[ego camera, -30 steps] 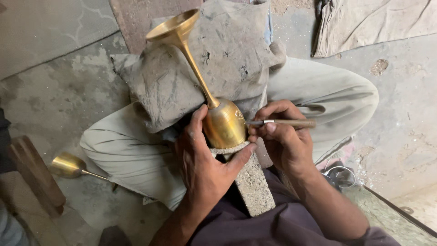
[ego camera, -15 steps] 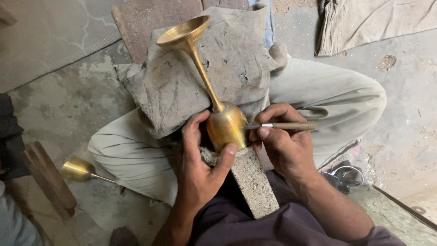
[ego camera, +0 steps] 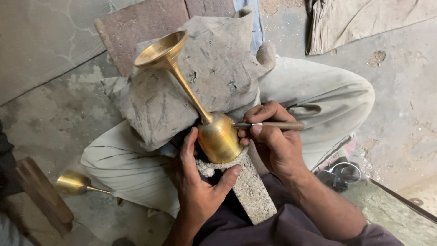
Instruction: The person sits on the floor engraving a decorative pattern into a brass goblet. They hold a small chisel against the goblet's body and strike it with a wooden mallet, rotating the goblet, which is lashed with rope to a stone block, to engrave different areas.
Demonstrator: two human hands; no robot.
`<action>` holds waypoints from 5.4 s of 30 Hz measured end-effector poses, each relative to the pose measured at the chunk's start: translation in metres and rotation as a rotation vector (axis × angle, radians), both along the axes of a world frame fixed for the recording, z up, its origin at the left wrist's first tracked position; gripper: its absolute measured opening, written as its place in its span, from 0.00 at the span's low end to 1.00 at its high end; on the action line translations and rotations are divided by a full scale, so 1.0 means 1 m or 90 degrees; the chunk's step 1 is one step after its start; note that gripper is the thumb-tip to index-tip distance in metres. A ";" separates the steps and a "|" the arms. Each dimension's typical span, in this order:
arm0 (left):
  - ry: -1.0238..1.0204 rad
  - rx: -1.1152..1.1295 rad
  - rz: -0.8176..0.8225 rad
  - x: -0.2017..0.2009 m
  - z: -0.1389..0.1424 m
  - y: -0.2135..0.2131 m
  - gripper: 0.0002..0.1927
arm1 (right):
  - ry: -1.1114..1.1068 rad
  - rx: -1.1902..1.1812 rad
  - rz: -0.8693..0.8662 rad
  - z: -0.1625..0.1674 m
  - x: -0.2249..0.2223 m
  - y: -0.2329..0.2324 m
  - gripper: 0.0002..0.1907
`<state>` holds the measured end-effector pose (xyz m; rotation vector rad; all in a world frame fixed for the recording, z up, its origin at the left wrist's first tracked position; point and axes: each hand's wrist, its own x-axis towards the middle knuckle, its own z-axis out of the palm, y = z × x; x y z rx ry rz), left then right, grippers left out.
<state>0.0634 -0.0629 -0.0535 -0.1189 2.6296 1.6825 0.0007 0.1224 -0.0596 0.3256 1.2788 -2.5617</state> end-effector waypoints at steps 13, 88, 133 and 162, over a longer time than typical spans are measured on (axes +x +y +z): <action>0.030 -0.025 -0.010 -0.002 -0.008 -0.002 0.52 | 0.018 0.041 0.021 0.003 -0.003 0.000 0.05; 0.029 0.085 -0.023 0.004 -0.028 0.000 0.53 | 0.109 0.257 0.067 0.007 -0.007 -0.002 0.06; 0.074 -0.044 -0.047 -0.001 -0.020 -0.021 0.50 | 0.326 0.611 -0.028 0.019 0.056 -0.033 0.08; 0.082 0.043 -0.071 -0.004 -0.017 -0.033 0.49 | 0.509 0.809 0.094 0.031 0.047 -0.044 0.08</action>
